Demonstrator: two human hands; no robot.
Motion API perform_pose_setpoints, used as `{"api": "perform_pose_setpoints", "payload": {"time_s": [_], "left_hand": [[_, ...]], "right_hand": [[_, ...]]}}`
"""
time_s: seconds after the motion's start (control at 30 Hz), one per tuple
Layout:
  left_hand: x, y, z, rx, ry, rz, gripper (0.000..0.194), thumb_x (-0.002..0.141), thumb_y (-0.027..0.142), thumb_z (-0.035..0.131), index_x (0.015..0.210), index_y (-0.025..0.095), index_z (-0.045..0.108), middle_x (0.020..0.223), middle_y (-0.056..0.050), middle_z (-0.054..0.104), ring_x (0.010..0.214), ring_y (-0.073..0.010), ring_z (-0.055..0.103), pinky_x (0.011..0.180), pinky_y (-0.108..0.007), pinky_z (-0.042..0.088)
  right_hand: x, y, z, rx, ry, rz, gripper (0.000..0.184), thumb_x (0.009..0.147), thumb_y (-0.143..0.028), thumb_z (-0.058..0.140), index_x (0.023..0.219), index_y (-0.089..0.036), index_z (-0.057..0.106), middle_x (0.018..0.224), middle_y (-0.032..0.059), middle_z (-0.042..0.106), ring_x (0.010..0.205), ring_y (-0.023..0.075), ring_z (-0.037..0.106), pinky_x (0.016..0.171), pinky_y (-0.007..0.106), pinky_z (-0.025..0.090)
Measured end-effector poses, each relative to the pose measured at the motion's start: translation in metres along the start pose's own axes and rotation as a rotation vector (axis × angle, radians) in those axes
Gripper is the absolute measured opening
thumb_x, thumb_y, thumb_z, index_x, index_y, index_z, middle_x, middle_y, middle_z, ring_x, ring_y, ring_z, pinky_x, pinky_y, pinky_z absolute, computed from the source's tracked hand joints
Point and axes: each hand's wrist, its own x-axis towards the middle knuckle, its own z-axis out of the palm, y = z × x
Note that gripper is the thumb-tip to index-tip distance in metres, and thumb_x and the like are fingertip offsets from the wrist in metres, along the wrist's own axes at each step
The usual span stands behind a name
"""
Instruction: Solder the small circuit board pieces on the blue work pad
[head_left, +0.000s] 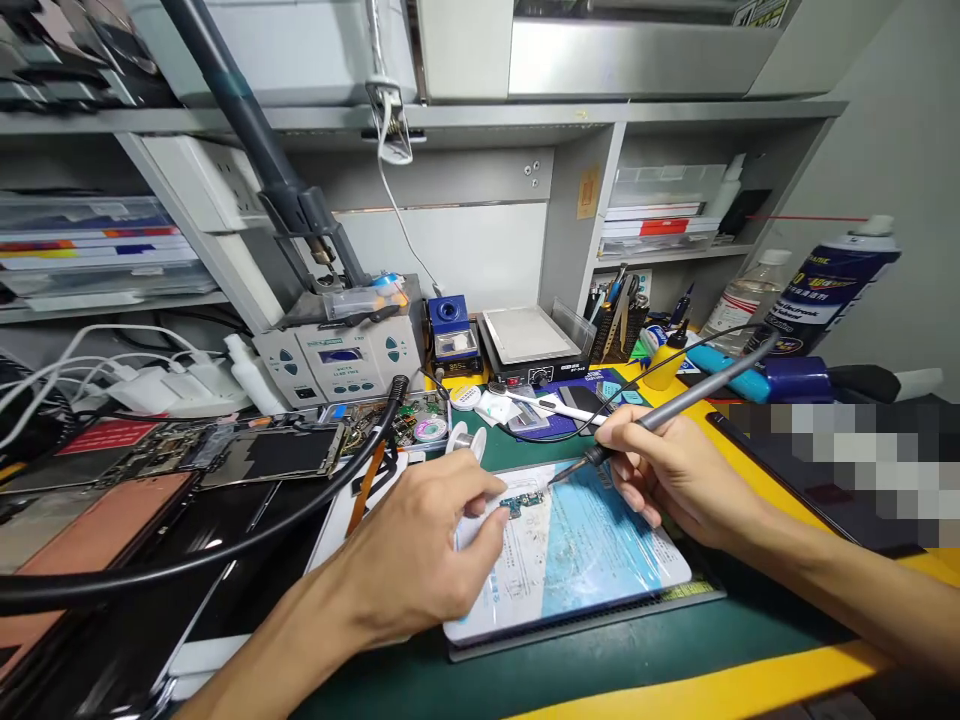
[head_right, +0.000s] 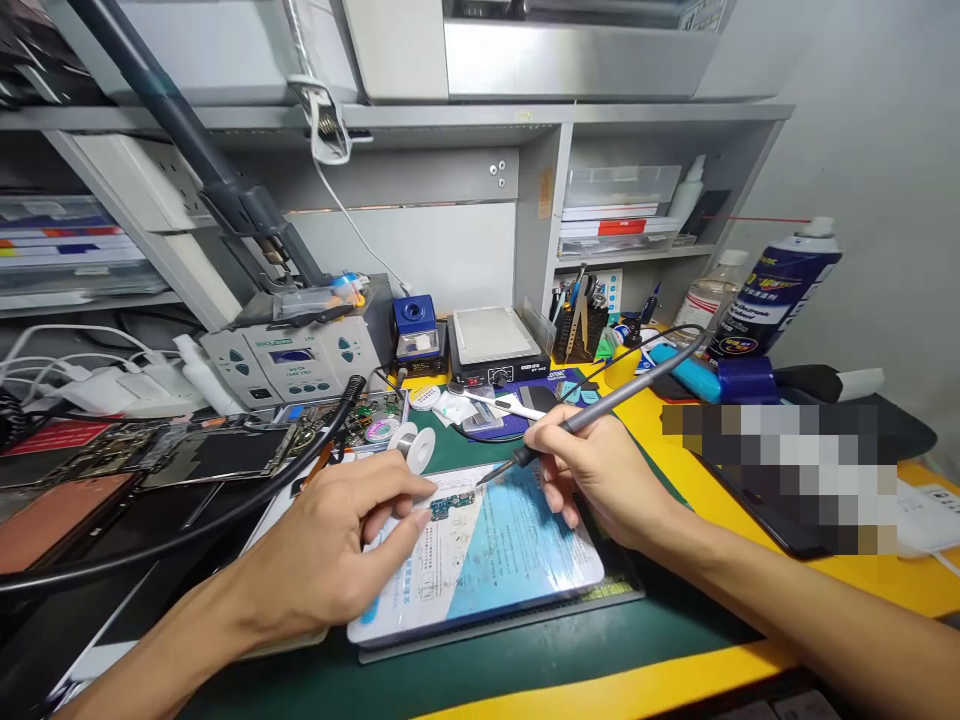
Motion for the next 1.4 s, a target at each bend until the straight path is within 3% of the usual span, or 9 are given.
{"api": "perform_pose_setpoints", "payload": {"time_s": [0.17,0.27,0.4,0.5,0.63,0.73,0.83,1.23,1.4], "left_hand": [[0.006,0.001,-0.008,-0.153,0.030,-0.107,0.019,0.089,0.022,0.060,0.076,0.017,0.072,0.067,0.000,0.060,0.061,-0.0119,0.048,0.056,-0.026,0.034],[0.008,-0.007,-0.014,-0.210,0.150,-0.180,0.022,0.094,0.028,0.058,0.077,0.016,0.067,0.067,0.002,0.059,0.056,-0.0094,0.044,0.053,-0.024,0.035],[0.009,-0.019,-0.029,-0.302,0.387,-0.312,0.028,0.103,0.036,0.047,0.094,0.015,0.062,0.075,0.002,0.060,0.060,-0.0095,0.054,0.055,-0.023,0.046],[0.004,-0.021,-0.042,-0.348,0.494,-0.409,0.029,0.099,0.039,0.058,0.114,0.014,0.062,0.100,-0.005,0.067,0.078,-0.0148,0.065,0.068,-0.031,0.057],[-0.015,-0.018,-0.059,-0.358,0.556,-0.498,0.033,0.098,0.037,0.060,0.122,0.015,0.061,0.116,-0.009,0.066,0.094,-0.0200,0.067,0.080,-0.039,0.059],[-0.031,-0.017,-0.070,-0.331,0.561,-0.553,0.034,0.098,0.037,0.060,0.124,0.016,0.060,0.119,-0.009,0.065,0.098,-0.0212,0.067,0.082,-0.041,0.058],[-0.042,-0.018,-0.077,-0.273,0.540,-0.591,0.034,0.097,0.036,0.061,0.125,0.016,0.060,0.121,-0.009,0.064,0.099,-0.0217,0.067,0.083,-0.042,0.058],[-0.041,-0.006,-0.121,0.091,0.365,-0.617,0.035,0.097,0.036,0.062,0.125,0.016,0.060,0.124,-0.010,0.064,0.105,-0.0238,0.065,0.088,-0.044,0.057],[-0.039,-0.001,-0.118,0.217,0.240,-0.569,0.034,0.097,0.036,0.062,0.125,0.016,0.061,0.124,-0.009,0.063,0.106,-0.0244,0.065,0.089,-0.045,0.057]], "right_hand": [[0.001,0.000,-0.001,0.006,-0.058,0.002,0.027,0.076,-0.035,0.076,0.070,-0.019,0.056,0.044,-0.0083,0.051,0.030,0.0087,0.049,0.023,0.015,0.036],[0.003,0.000,-0.002,0.005,-0.088,0.006,0.030,0.080,-0.037,0.074,0.069,-0.019,0.053,0.046,-0.0065,0.054,0.030,0.0079,0.049,0.024,0.014,0.035],[0.006,0.000,-0.004,0.001,-0.114,0.009,0.030,0.087,-0.032,0.069,0.066,-0.018,0.051,0.048,-0.0062,0.053,0.031,0.0061,0.046,0.025,0.015,0.034],[0.008,0.001,-0.005,-0.015,-0.124,0.026,0.029,0.095,-0.030,0.064,0.072,-0.016,0.055,0.053,-0.0081,0.052,0.034,0.0042,0.044,0.029,0.015,0.033],[0.010,0.001,-0.007,-0.034,-0.129,0.058,0.020,0.099,-0.033,0.061,0.097,-0.014,0.064,0.075,-0.0036,0.063,0.050,0.0067,0.055,0.044,0.019,0.047],[0.012,0.001,-0.009,-0.024,-0.133,0.073,0.024,0.098,-0.034,0.062,0.112,-0.015,0.065,0.099,0.0040,0.069,0.073,0.0144,0.067,0.062,0.029,0.058],[0.012,0.001,-0.010,-0.011,-0.142,0.086,0.028,0.098,-0.034,0.062,0.119,-0.015,0.064,0.111,0.0070,0.068,0.087,0.0189,0.069,0.073,0.036,0.060],[0.011,-0.003,-0.012,-0.007,-0.177,0.099,0.029,0.098,-0.034,0.063,0.120,-0.015,0.063,0.113,0.0077,0.068,0.089,0.0196,0.069,0.075,0.037,0.059],[0.011,-0.003,-0.013,-0.003,-0.192,0.099,0.025,0.098,-0.034,0.062,0.114,-0.015,0.064,0.103,0.0052,0.069,0.078,0.0157,0.068,0.066,0.031,0.059]]}}
